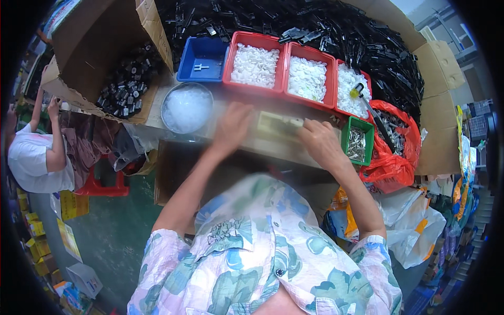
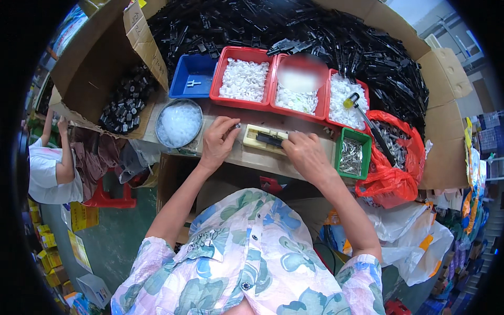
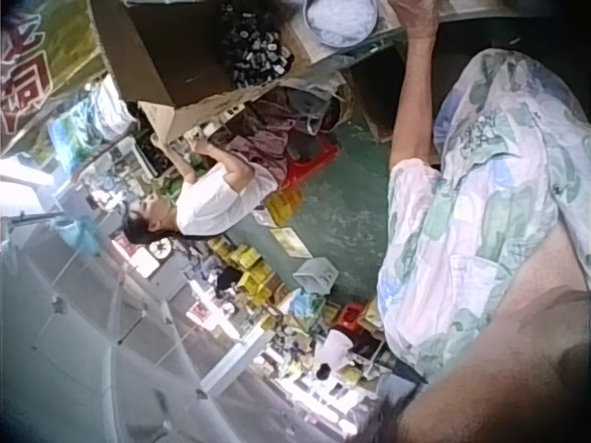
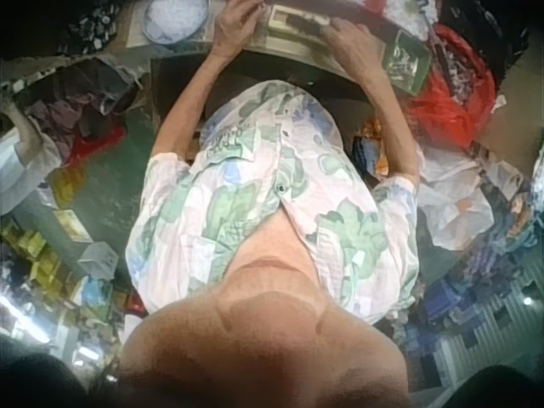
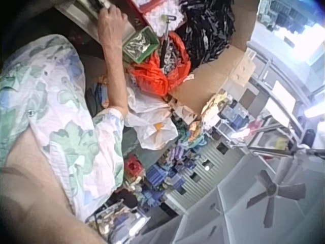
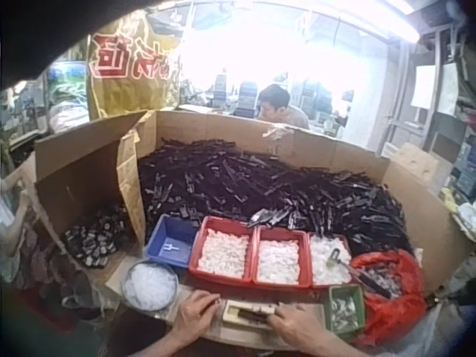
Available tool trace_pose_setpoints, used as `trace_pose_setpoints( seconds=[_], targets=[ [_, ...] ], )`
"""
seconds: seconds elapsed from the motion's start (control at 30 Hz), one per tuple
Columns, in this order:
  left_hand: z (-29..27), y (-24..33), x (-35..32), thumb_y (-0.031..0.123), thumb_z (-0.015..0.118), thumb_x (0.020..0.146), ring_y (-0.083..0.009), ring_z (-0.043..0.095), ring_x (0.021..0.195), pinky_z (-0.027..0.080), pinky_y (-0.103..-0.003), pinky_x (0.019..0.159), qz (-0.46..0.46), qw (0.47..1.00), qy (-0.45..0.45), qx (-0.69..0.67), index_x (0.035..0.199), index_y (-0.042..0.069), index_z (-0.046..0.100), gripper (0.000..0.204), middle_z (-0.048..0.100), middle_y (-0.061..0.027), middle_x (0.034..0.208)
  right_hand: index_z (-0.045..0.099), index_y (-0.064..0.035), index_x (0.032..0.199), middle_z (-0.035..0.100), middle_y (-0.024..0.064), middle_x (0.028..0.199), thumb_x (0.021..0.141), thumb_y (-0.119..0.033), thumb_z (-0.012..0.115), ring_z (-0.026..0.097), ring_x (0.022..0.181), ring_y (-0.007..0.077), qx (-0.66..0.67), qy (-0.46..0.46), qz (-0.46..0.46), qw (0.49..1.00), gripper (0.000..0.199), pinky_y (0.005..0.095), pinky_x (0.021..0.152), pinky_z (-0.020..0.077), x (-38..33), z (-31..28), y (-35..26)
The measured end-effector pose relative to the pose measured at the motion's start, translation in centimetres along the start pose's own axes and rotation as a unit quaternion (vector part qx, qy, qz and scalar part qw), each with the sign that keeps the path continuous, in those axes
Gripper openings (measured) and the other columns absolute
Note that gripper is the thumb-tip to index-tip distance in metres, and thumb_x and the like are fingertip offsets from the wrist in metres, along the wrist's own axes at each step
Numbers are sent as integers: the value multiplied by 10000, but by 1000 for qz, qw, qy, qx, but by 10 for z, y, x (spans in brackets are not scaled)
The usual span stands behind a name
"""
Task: The person assembles small white plastic components with metal pins using a handheld press tool and pliers. They repeatedly pick up parts from red bins, place them into the press, and use pliers to adjust the assembly before moving the finished item aside.
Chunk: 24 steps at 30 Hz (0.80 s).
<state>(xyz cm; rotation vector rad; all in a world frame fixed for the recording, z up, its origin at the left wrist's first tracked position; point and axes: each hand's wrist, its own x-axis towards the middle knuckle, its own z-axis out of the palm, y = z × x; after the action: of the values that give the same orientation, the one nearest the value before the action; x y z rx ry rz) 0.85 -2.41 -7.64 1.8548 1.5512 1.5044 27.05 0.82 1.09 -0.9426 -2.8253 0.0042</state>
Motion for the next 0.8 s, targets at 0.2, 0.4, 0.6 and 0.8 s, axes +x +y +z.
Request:
trace_pose_setpoints(
  seconds=[0.2, 0.4, 0.6, 0.8],
  targets=[
    [-2, -4, 0, 7, 727, 827, -122, 546, 587, 454, -276, 555, 16, 1000, -9, -4, 1087, 10, 712, 260, 645, -87, 994, 614, -62, 853, 568, 74, 891, 793, -75, 598, 604, 909, 232, -70, 21, -35, 997, 64, 373, 792, 464, 10, 5, -18],
    [1, -7, 0, 3, 728, 819, -120, 543, 588, 456, -270, 558, 14, 1000, -11, -2, 1103, 17, 712, 284, 642, -85, 1003, 639, -38, 902, 574, 83, 912, 806, -70, 583, 602, 919, 233, -104, -2, -62, 993, 115, 365, 809, 471, 12, 4, -18],
    [-2, -6, -2, 11, 734, 827, -91, 552, 619, 461, -241, 572, 2, 1000, -2, -6, 1129, 33, 716, 303, 648, -60, 1031, 643, -41, 896, 583, 90, 931, 820, -62, 574, 602, 937, 242, -60, -31, -46, 997, 105, 378, 828, 459, 16, 0, -14],
    [-9, 13, 8, 11, 751, 817, -109, 614, 767, 482, -236, 644, -66, 994, -38, -79, 1137, 29, 715, 322, 662, -54, 1055, 636, -50, 915, 588, 90, 927, 837, -53, 568, 607, 949, 251, -1, -42, -11, 999, 103, 397, 812, 453, 16, -1, -10]
  ],
)
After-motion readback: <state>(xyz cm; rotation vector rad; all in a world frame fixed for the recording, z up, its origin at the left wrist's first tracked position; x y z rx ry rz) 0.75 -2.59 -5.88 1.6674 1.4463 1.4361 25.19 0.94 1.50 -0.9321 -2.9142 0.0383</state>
